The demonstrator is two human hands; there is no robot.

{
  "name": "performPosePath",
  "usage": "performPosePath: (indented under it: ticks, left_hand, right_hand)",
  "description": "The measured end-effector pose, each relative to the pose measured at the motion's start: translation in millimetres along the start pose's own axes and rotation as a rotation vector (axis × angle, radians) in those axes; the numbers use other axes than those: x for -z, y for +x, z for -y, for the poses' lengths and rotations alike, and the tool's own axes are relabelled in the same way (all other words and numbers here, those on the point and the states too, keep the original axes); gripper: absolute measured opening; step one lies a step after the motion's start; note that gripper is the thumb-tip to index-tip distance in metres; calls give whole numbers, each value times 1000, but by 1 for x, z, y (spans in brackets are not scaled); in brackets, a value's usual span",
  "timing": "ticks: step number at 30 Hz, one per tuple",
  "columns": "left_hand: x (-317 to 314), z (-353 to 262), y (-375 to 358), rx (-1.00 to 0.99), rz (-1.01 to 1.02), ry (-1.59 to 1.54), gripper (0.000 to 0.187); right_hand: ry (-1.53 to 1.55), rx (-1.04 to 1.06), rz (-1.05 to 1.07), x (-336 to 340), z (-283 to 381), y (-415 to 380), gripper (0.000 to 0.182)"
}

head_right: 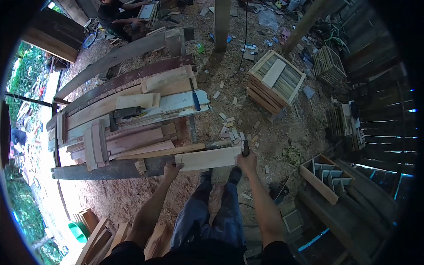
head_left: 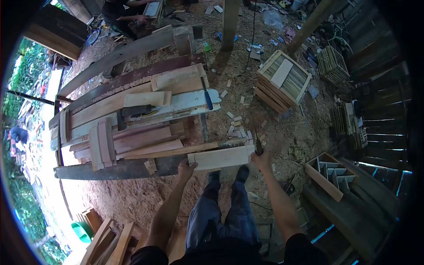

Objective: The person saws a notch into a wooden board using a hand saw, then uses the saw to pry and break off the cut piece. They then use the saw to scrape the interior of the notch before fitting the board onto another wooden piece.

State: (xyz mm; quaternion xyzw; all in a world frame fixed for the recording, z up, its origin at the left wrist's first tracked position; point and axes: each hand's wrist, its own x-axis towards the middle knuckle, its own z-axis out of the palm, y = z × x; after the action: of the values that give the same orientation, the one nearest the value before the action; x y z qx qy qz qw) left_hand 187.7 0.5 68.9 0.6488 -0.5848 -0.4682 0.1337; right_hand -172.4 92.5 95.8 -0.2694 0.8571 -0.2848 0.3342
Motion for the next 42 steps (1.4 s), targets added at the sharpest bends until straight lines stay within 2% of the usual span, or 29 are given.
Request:
performPosePath:
  ticks: [2, 5, 8, 11, 13, 22, 25, 29, 32, 34, 37, 42]
  left_hand:
    - [-9, 7, 5, 0, -93, -4, 39]
    - [-7, -3, 7, -12, -48, -10, 40]
    - [-18, 17, 15, -18, -89, 28, 37]
    - [-17, 18, 15, 20, -119, 1, 37]
    - [-15, 9, 13, -60, -222, -4, 30]
    - [-12, 0, 16, 35, -174, 207, 27]
    - [-13, -5, 18, 117, -183, 220, 27]
    - [-16, 0, 22, 125, -188, 245, 27]
    - [-23, 5, 27, 73, -296, 212, 29]
    - [-20, 6, 24, 42, -365, 122, 34]
    - [-16, 3, 30, 116, -298, 133, 37]
    - [-15, 3, 34, 182, -300, 152, 36]
  right_hand:
    - [12, -23, 11, -7, 0, 3, 34]
    - [-17, 10, -17, -14, -8, 15, 34]
    - [-5, 115, -90, -27, -15, 19, 33]
    - [-21, 63, -64, -33, -25, 23, 35]
    - [-23, 16, -21, -34, -25, 28, 39]
    - [-231, -127, -62, -42, 1, 27, 45]
    - [-254, -186, -42, -43, 3, 32, 46]
    - [-264, -202, -33, -42, 7, 31, 47]
    - [-172, -102, -108, -43, 5, 31, 49]
    - [-206, -208, -111, -46, 3, 29, 53]
    - [-281, -238, -151, -51, 4, 34, 57]
    - [-325, -281, -107, -52, 15, 40, 59]
